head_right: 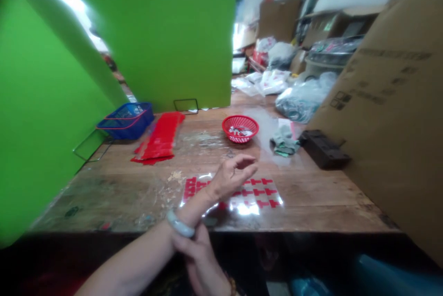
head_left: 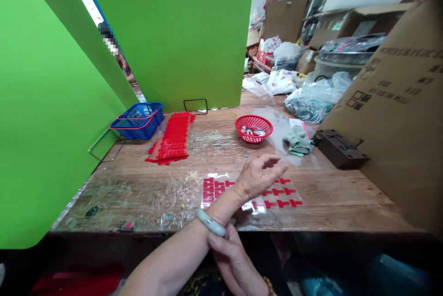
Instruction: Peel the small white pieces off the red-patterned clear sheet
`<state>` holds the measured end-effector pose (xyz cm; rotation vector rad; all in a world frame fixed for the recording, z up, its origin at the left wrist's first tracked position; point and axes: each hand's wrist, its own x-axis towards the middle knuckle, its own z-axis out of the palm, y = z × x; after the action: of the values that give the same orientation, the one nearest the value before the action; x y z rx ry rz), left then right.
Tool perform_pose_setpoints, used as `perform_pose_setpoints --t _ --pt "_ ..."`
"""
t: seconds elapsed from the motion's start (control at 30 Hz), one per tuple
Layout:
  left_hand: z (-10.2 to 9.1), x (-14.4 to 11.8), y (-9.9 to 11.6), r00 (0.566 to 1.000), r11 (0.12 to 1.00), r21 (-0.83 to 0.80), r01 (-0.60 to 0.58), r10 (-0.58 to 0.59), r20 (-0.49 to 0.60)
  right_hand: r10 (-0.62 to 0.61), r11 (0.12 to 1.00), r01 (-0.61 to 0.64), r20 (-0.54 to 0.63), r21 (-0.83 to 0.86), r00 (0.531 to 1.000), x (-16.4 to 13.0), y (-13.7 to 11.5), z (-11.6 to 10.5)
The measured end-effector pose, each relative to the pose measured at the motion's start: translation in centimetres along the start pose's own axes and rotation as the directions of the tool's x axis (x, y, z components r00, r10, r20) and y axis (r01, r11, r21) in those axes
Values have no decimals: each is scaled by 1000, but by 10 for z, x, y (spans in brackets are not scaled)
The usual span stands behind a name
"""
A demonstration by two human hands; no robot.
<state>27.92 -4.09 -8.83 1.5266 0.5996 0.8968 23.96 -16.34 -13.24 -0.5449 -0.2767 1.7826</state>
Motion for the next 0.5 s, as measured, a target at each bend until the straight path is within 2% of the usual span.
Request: perform_pose_setpoints --t 0.1,0.17,0.23,0.3,0.37,0.43,0.5 --pt "0 -8 -6 998 994 105 -42 37 52 -144 987 147 -50 70 988 9 -12 -9" --pt "0 -11 -11 995 995 94 -25 16 99 -231 968 238 -85 78 969 14 -20 -13" --pt "-1 -11 -15 993 998 59 -5 -3 120 -257 963 264 -96 61 962 16 -25 -16" --pt "-3 -9 -17 995 1000 -1 29 -29 98 -217 975 220 -85 27 972 13 -26 -18" --pt "-6 -4 -17 989 978 -150 146 -142 37 -139 990 137 -57 -32 989 7 -24 -17" --pt "-8 1 -17 948 891 -341 300 -318 4 -56 993 53 -30 -101 998 1 -21 -13" --pt "-12 7 -18 895 783 -475 403 -446 24 13 987 -14 -12 -158 1000 -4 -20 -9"
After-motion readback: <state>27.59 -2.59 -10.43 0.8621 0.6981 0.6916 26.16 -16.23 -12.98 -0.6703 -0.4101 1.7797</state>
